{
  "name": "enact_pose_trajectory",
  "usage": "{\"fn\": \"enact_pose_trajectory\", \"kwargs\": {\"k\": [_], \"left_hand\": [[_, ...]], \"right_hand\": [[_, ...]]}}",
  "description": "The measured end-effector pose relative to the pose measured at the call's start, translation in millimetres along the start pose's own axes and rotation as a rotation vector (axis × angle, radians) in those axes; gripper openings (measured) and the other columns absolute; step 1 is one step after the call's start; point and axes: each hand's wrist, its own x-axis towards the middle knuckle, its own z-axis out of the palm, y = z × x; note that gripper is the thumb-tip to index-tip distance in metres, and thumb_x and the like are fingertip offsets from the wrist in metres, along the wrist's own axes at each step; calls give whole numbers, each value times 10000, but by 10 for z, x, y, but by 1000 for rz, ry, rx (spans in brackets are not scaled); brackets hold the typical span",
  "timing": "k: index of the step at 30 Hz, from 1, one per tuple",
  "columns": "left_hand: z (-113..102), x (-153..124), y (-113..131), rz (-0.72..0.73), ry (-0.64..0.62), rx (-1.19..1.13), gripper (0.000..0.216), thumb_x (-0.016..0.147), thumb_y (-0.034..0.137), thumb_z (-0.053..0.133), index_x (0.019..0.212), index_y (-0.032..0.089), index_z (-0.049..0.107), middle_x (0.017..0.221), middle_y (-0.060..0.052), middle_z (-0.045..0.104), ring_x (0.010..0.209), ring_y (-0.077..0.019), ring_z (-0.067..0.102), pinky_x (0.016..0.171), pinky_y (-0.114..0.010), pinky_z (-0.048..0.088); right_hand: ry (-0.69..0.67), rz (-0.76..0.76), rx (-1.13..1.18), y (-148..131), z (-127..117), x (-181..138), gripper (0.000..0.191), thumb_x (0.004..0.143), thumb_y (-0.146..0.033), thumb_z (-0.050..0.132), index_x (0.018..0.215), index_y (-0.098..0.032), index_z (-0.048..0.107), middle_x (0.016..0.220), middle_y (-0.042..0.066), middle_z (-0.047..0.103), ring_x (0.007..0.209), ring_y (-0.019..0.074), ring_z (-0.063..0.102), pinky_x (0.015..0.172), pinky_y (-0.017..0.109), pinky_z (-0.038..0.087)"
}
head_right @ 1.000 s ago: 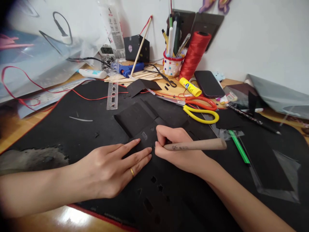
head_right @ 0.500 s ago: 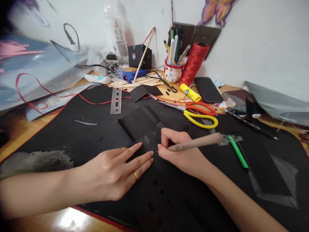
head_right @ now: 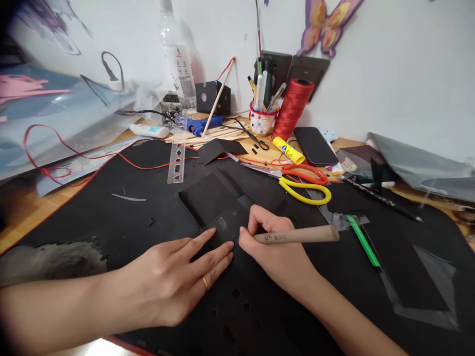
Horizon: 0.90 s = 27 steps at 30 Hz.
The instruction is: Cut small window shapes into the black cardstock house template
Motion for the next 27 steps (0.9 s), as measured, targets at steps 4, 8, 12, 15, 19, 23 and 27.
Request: {"fn": "enact_pose_trajectory", "kwargs": {"k": [4,8,12,15,19,23,27], "left_hand": [[4,1,-7,2,6,-11,321,822,128,410,1080,40,579,1134,-169,555,953,-338,574,612,-335,555],[1,6,-5,-3,0,-24,326,817,121,410,1082,27,574,1131,-182,553,963,-355,563,614,-342,554],[-3,0,3,-2,-5,-23,335,810,119,409,1090,25,568,1127,-187,553,950,-359,568,573,-329,552],[-7,-7,7,-2,-19,-25,341,810,118,406,1101,24,558,1133,-190,549,955,-362,565,542,-319,546],[-10,-3,4,-8,-27,-36,342,812,119,405,1105,23,555,1139,-190,544,963,-364,560,543,-320,543],[-18,6,0,-16,-27,-43,338,812,124,405,1094,24,564,1129,-189,551,950,-362,567,558,-326,545],[-33,6,1,-15,-31,-50,346,811,126,401,1102,22,558,1131,-190,550,950,-363,567,548,-325,544]], "right_hand": [[21,23,-33,-13,21,4,275,740,-202,495,558,-199,289,517,-48,347,486,89,329,458,231,282],[55,56,-34,-24,53,-10,278,726,-168,486,557,-202,268,522,-42,346,491,94,334,461,236,290],[66,69,-26,-35,71,-24,276,722,-160,477,561,-204,257,523,-44,330,490,96,323,456,233,287],[77,66,-32,-44,74,-27,273,721,-154,470,558,-204,257,521,-49,325,488,92,318,454,226,284],[76,49,-37,-53,76,-26,276,714,-130,461,558,-204,245,514,-56,295,481,85,305,445,218,275],[73,40,-54,-48,82,-23,277,693,-101,464,558,-204,245,512,-57,292,479,83,301,443,217,276],[74,32,-66,-42,80,-21,281,689,-94,467,554,-203,246,508,-58,300,476,80,307,440,214,280]]}}
